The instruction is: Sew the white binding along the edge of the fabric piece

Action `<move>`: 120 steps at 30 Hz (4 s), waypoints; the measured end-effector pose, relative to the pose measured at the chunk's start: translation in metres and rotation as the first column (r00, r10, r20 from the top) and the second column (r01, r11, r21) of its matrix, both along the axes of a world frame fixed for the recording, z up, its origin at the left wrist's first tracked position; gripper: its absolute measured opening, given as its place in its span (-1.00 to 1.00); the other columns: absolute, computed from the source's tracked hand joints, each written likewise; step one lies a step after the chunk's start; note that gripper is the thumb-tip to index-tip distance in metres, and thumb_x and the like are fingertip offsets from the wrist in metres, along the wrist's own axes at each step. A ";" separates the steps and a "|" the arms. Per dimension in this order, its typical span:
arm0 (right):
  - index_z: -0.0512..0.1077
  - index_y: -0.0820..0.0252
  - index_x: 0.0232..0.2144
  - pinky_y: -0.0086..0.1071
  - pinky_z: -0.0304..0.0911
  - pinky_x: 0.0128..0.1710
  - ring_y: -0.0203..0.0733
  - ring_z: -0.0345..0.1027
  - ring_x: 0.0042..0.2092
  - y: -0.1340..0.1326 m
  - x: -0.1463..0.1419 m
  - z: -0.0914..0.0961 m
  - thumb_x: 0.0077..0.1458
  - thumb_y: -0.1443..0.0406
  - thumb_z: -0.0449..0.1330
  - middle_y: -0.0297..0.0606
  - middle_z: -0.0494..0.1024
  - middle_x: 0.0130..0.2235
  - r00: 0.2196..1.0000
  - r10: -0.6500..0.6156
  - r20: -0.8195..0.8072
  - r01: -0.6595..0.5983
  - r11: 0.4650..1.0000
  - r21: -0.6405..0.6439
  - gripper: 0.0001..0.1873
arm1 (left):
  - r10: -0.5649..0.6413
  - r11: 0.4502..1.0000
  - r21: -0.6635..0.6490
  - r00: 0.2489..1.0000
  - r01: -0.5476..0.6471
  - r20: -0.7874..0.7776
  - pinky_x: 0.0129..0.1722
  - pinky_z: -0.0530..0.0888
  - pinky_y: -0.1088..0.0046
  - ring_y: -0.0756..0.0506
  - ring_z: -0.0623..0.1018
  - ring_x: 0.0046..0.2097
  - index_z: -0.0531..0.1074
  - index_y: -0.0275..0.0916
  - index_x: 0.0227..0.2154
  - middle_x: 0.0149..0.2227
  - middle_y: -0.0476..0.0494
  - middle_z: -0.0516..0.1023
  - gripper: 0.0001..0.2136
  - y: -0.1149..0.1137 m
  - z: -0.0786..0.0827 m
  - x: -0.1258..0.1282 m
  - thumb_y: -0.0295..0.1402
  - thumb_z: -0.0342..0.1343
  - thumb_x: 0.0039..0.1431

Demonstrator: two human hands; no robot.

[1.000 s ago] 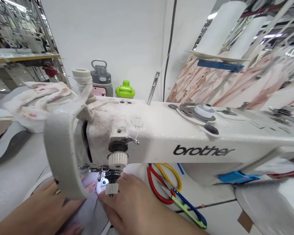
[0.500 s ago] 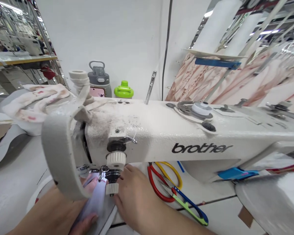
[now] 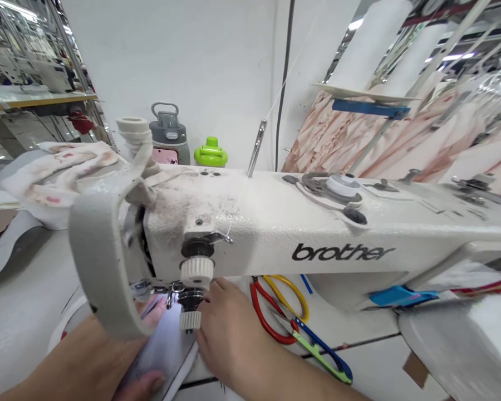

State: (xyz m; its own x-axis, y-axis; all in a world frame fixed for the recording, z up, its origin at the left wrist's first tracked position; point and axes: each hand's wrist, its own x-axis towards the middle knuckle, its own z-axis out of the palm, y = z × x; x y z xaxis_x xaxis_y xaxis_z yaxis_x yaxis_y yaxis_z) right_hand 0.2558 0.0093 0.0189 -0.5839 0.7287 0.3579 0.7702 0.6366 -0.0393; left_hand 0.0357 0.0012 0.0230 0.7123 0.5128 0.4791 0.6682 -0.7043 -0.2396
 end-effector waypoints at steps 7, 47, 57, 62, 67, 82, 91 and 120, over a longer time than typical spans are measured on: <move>0.59 0.19 -0.25 -0.27 0.33 -0.23 -0.06 0.47 -0.29 0.000 0.000 0.004 0.00 0.47 0.14 -0.17 0.64 -0.27 1.000 0.008 -0.027 -0.009 0.999 -0.034 -0.71 | 0.002 0.999 -0.035 0.998 0.000 0.055 -0.30 0.57 0.28 -0.25 0.62 -0.19 0.56 -0.32 -0.21 -0.17 -0.35 0.65 -0.57 0.000 0.003 -0.001 -0.06 -0.01 0.18; 0.52 0.16 -0.31 -0.34 0.11 -0.42 -0.19 0.34 -0.36 -0.008 0.004 0.027 -0.04 0.48 0.18 -0.27 0.53 -0.34 0.982 0.179 0.059 -0.159 0.954 -0.255 -0.77 | -0.040 0.904 -0.426 0.991 -0.018 -0.126 -0.23 0.58 0.15 -0.17 0.62 -0.28 0.47 -0.07 -0.11 -0.09 -0.17 0.63 -0.71 -0.009 -0.016 -0.007 -0.42 -0.11 0.25; 0.48 0.17 -0.39 -0.35 0.16 -0.38 -0.18 0.32 -0.39 -0.008 0.005 0.025 -0.04 0.46 0.16 -0.26 0.51 -0.39 0.981 0.184 0.062 -0.164 0.956 -0.242 -0.84 | -0.003 0.964 -0.258 0.969 -0.063 -0.247 -0.15 0.59 0.13 -0.33 0.53 0.10 0.40 -0.15 0.07 0.17 -0.33 0.45 -0.58 -0.014 -0.015 -0.007 -0.42 0.07 0.10; 0.47 0.17 -0.37 -0.33 0.19 -0.28 -0.15 0.34 -0.32 -0.004 0.004 0.020 0.04 0.47 0.10 -0.25 0.51 -0.34 0.979 0.188 -0.074 -0.200 0.956 -0.214 -0.82 | -0.045 0.980 -0.199 0.975 0.001 -0.217 -0.17 0.59 0.12 -0.36 0.55 0.03 0.38 -0.28 0.08 0.10 -0.46 0.50 -0.41 -0.008 0.001 -0.011 0.00 0.16 0.06; 0.51 0.17 -0.33 -0.32 0.21 -0.27 -0.12 0.38 -0.30 -0.003 0.003 0.012 0.04 0.48 0.11 -0.21 0.55 -0.31 0.977 0.141 -0.163 -0.160 0.981 -0.109 -0.78 | -0.058 0.988 -0.149 0.991 0.039 -0.125 -0.16 0.55 0.17 -0.33 0.54 0.03 0.42 -0.28 0.02 0.06 -0.39 0.54 -0.41 -0.003 0.005 -0.011 0.07 0.15 0.06; 0.58 0.17 -0.21 -0.27 0.32 -0.31 -0.05 0.44 -0.32 -0.004 0.004 0.004 0.01 0.48 0.13 -0.12 0.61 -0.27 0.985 0.085 -0.150 -0.090 0.995 -0.030 -0.67 | -0.020 0.968 -0.249 0.994 -0.008 -0.109 -0.24 0.61 0.08 -0.36 0.60 -0.08 0.53 -0.29 -0.02 -0.01 -0.35 0.60 -0.41 0.006 0.008 -0.007 0.04 0.24 -0.04; 0.58 0.17 -0.19 -0.26 0.31 -0.29 -0.04 0.40 -0.31 -0.005 0.003 0.008 0.01 0.48 0.10 -0.13 0.57 -0.30 0.982 0.096 -0.160 -0.102 0.994 -0.031 -0.65 | -0.066 0.942 -0.331 0.997 0.052 -0.031 -0.18 0.55 0.19 -0.25 0.56 -0.08 0.46 -0.16 0.00 -0.01 -0.18 0.59 -0.64 0.013 0.010 -0.015 -0.22 0.12 0.13; 0.60 0.18 -0.20 -0.33 0.28 -0.29 -0.11 0.34 -0.34 -0.008 0.005 0.013 0.08 0.43 0.16 -0.23 0.47 -0.40 0.985 0.014 -0.172 -0.035 0.992 -0.121 -0.73 | -0.140 0.905 -0.424 0.935 -0.012 -0.327 -0.23 0.53 0.20 -0.24 0.57 -0.25 0.54 -0.22 -0.14 -0.22 -0.22 0.63 -0.64 -0.003 0.000 -0.006 -0.57 -0.11 0.16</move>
